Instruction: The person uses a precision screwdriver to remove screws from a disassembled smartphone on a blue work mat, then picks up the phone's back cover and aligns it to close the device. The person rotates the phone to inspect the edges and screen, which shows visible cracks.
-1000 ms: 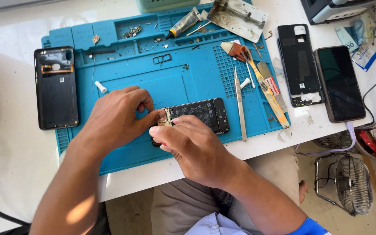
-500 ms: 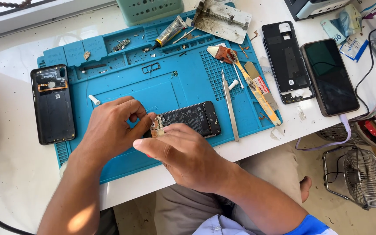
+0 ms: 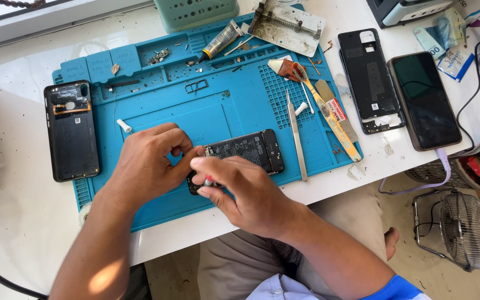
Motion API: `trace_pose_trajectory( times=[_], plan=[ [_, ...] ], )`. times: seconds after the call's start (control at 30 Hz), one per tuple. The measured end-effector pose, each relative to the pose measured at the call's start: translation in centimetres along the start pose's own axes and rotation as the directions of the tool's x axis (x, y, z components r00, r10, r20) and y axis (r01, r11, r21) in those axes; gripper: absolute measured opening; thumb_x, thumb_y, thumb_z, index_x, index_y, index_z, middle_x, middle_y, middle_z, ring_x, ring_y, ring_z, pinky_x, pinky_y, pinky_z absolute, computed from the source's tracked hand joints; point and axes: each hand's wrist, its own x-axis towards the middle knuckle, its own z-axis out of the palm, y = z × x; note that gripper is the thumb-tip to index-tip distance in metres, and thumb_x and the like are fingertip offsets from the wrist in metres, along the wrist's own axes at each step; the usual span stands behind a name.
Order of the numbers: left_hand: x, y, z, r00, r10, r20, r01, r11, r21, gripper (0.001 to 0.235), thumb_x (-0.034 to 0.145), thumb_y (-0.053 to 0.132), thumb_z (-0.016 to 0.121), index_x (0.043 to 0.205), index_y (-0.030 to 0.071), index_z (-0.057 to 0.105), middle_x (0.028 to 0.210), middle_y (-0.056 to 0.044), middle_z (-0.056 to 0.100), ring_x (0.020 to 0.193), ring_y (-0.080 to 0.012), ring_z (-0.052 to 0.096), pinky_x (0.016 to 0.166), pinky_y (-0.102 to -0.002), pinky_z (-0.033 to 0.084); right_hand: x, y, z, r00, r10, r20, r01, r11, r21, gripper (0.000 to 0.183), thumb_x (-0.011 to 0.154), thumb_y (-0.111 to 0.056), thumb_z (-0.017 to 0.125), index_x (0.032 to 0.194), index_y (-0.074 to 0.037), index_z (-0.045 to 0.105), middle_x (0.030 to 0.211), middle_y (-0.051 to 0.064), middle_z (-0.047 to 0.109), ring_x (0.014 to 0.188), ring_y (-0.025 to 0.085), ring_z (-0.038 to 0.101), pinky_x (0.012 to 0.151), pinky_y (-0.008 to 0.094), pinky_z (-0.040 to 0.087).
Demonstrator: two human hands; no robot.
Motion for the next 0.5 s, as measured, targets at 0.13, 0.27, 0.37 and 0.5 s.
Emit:
trace_pose_trajectory(
  times=[0.13,0.27,0.37,0.5],
  plan=[
    [0.3,0.8,-0.5,0.999,0.048,0.012,-0.047,0.997,-0.057,0.026,0.099,0.029,0.068,0.078,0.014,0.062,0.070,0.001,0.060,0.052,-0.0200,0.050,0.048,-0.037,0.036,0.2,0.3,-0.6,0.996,0.092,-0.015,-0.090,0.991,0.104,0.059,0.103,-0.003,0.068,0.149,-0.007,0.033,0.118,0.020,0.074,0.109,0.027,0.078,0.103,0.039,0.064],
    [0.5,1.7,-0.8,0.997,0.068,0.040,-0.058,0.973,-0.222,0.013,0.091,0.016,0.061,0.097,0.011,0.072,0.085,-0.003,0.067,0.067,-0.0209,0.064,0.058,-0.036,0.047,0.4,0.7,-1.1,0.962,0.220,-0.162,-0.179,0.956,0.230,0.060,0.105,-0.013,0.065,0.150,-0.005,0.027,0.114,0.019,0.076,0.111,0.029,0.078,0.103,0.040,0.063],
    [0.3,1.9,-0.9,0.994,0.100,0.045,-0.083,0.953,-0.291,0.019,0.092,0.013,0.059,0.106,0.010,0.072,0.093,-0.005,0.067,0.068,-0.0213,0.063,0.059,-0.036,0.049,0.9,0.4,-1.6,0.901,0.354,-0.250,-0.243,0.890,0.385,0.064,0.103,-0.012,0.066,0.151,-0.007,0.024,0.113,0.023,0.075,0.107,0.030,0.077,0.102,0.038,0.060],
    [0.1,1.7,-0.4,0.988,0.148,0.030,-0.134,0.949,-0.285,0.021,0.093,0.012,0.064,0.113,0.012,0.070,0.101,-0.006,0.067,0.063,-0.0229,0.059,0.061,-0.039,0.047,1.4,0.8,-2.4,0.823,0.457,-0.337,-0.265,0.834,0.484,0.067,0.101,-0.004,0.066,0.152,-0.016,0.025,0.118,0.029,0.070,0.103,0.037,0.078,0.100,0.040,0.061]
  ],
)
